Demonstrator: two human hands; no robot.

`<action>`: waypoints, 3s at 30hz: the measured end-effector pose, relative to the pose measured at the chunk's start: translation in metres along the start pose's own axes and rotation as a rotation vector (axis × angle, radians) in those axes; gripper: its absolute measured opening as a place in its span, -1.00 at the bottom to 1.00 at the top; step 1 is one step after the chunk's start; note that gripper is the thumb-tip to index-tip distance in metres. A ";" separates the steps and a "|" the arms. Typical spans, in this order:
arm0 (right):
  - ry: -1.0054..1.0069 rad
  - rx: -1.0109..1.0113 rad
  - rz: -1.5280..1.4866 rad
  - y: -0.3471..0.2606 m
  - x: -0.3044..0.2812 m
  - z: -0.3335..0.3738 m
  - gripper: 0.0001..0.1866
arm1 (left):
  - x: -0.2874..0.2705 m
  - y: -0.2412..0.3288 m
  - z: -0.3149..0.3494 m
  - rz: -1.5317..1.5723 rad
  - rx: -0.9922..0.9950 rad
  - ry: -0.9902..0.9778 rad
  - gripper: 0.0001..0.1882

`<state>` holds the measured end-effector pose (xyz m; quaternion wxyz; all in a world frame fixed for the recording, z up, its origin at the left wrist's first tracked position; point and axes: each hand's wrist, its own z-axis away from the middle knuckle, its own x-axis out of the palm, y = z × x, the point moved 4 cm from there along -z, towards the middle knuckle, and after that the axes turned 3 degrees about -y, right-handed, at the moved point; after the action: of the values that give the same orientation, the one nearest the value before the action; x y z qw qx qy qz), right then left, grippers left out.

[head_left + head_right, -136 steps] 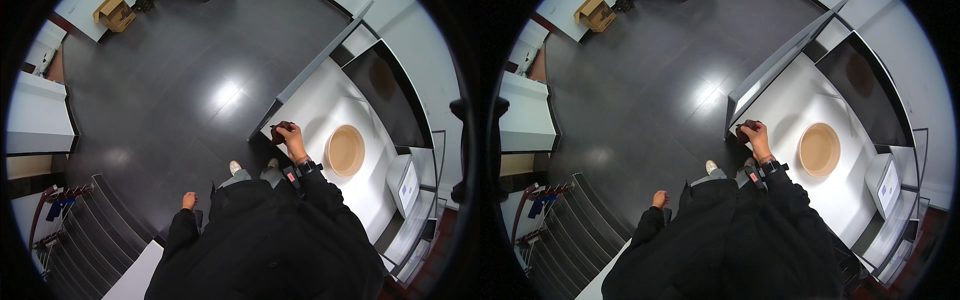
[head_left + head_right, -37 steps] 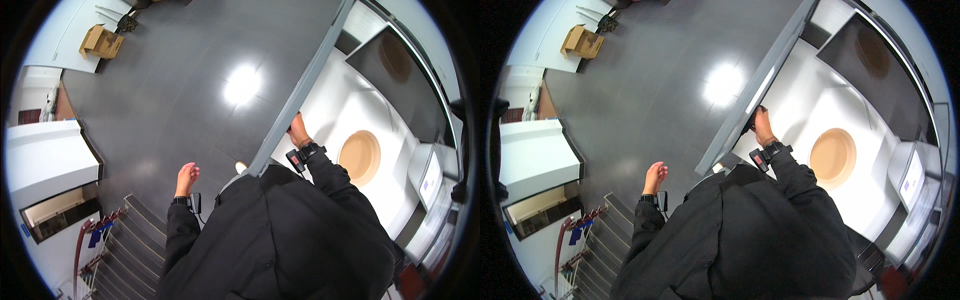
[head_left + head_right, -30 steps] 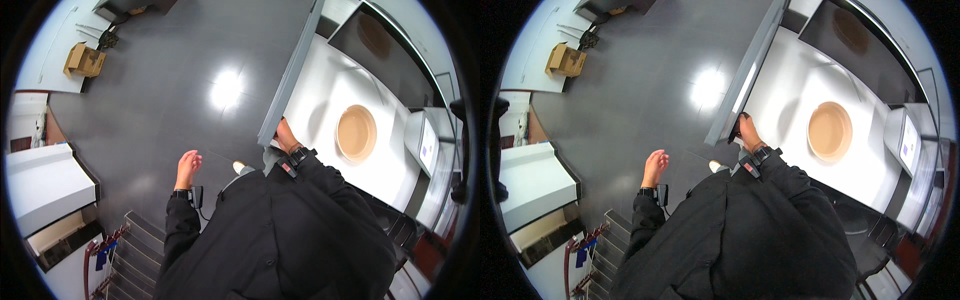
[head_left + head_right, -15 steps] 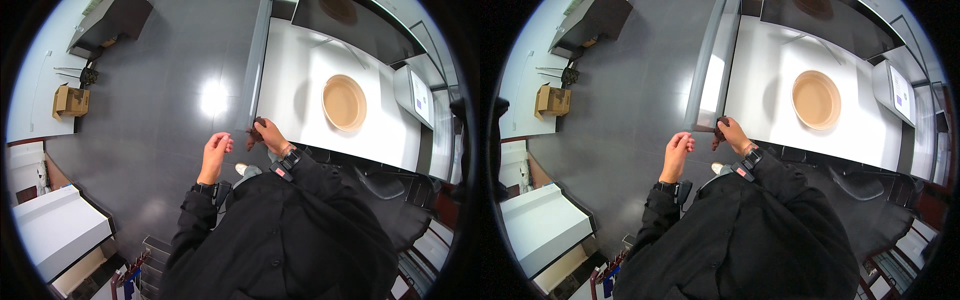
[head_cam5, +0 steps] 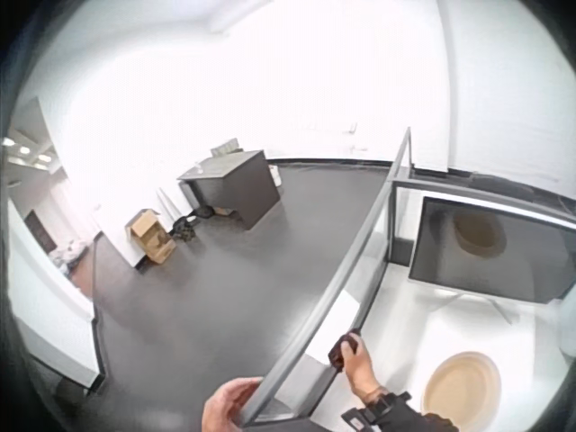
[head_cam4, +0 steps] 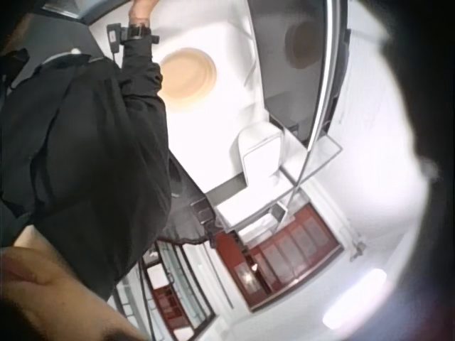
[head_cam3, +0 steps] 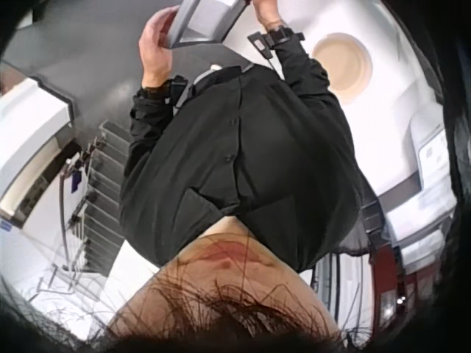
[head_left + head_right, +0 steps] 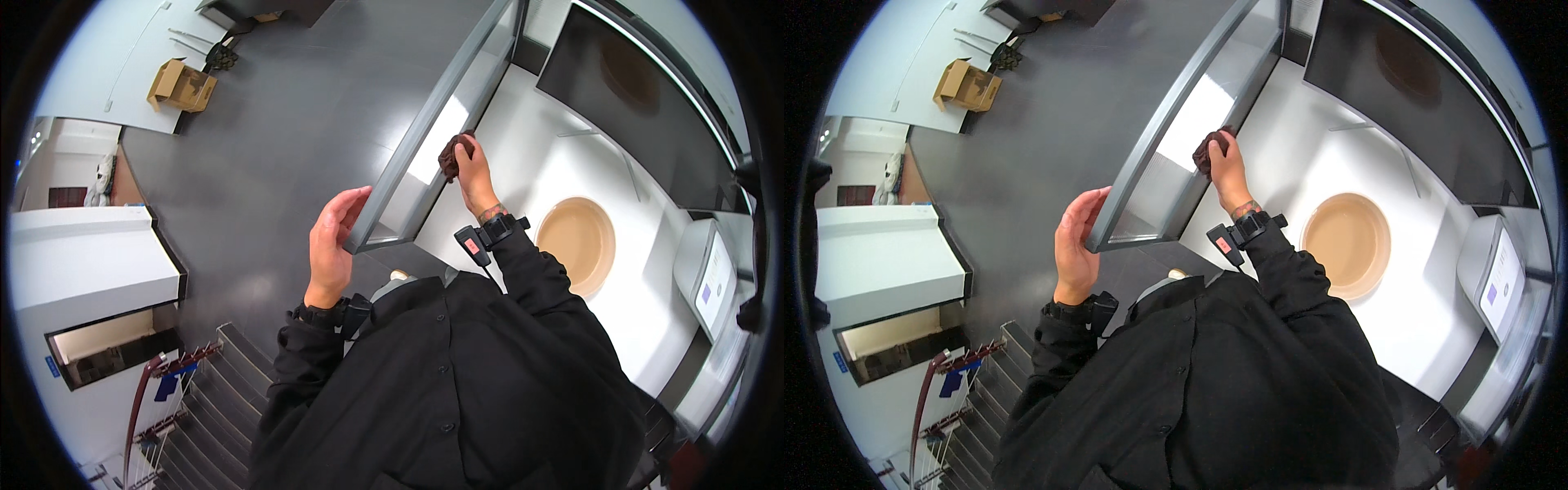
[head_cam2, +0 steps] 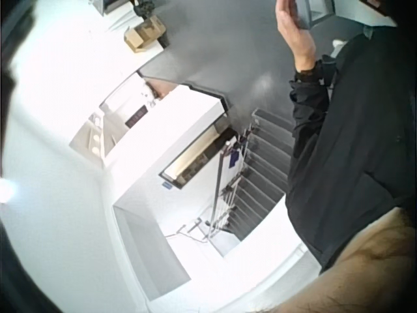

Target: The person wipes a white desk surface and a printer with a dark cloth. They move a beige bowl to access the area underneath, then wipe the desk edge and a nearby partition. The cloth is wrung out in the bowl and used again to wipe the partition.

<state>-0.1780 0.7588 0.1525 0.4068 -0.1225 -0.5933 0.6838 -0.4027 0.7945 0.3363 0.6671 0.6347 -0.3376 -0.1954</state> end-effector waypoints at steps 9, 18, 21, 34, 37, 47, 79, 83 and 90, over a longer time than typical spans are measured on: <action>-0.039 -0.047 0.019 -0.019 0.008 0.003 -0.51 | 0.019 0.004 -0.008 -0.324 -0.074 0.079 -0.64; -0.283 -0.312 0.095 -0.017 0.054 0.102 -0.30 | 0.013 -0.002 -0.007 -0.260 0.033 -0.024 -0.61; -0.352 -0.316 0.097 -0.014 0.070 0.134 -0.33 | 0.012 -0.002 -0.007 -0.239 0.063 -0.073 -0.60; -0.359 -0.539 0.155 -0.047 0.100 0.194 -0.44 | 0.011 -0.005 -0.007 -0.118 0.005 -0.072 -0.59; -0.346 -0.560 0.129 -0.049 0.102 0.190 -0.45 | 0.014 -0.004 -0.006 -0.103 -0.018 -0.142 -0.58; -0.205 -0.339 0.061 -0.049 0.063 0.103 -0.43 | 0.011 -0.006 -0.007 -0.199 0.028 -0.151 -0.55; -0.246 -0.333 0.180 -0.020 0.068 0.124 -0.46 | 0.009 -0.006 -0.009 -0.111 0.059 -0.106 -0.56; -0.311 -0.360 0.176 -0.018 0.082 0.160 -0.38 | 0.010 -0.005 -0.010 -0.122 0.065 -0.120 -0.57; -0.359 -0.417 0.437 -0.028 0.085 0.195 -0.33 | 0.010 -0.006 -0.008 -0.097 0.043 -0.112 -0.57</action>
<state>-0.3476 0.6789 0.2571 0.1063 -0.2050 -0.7420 0.6294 -0.3887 0.7925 0.3326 0.6231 0.6527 -0.3471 -0.2555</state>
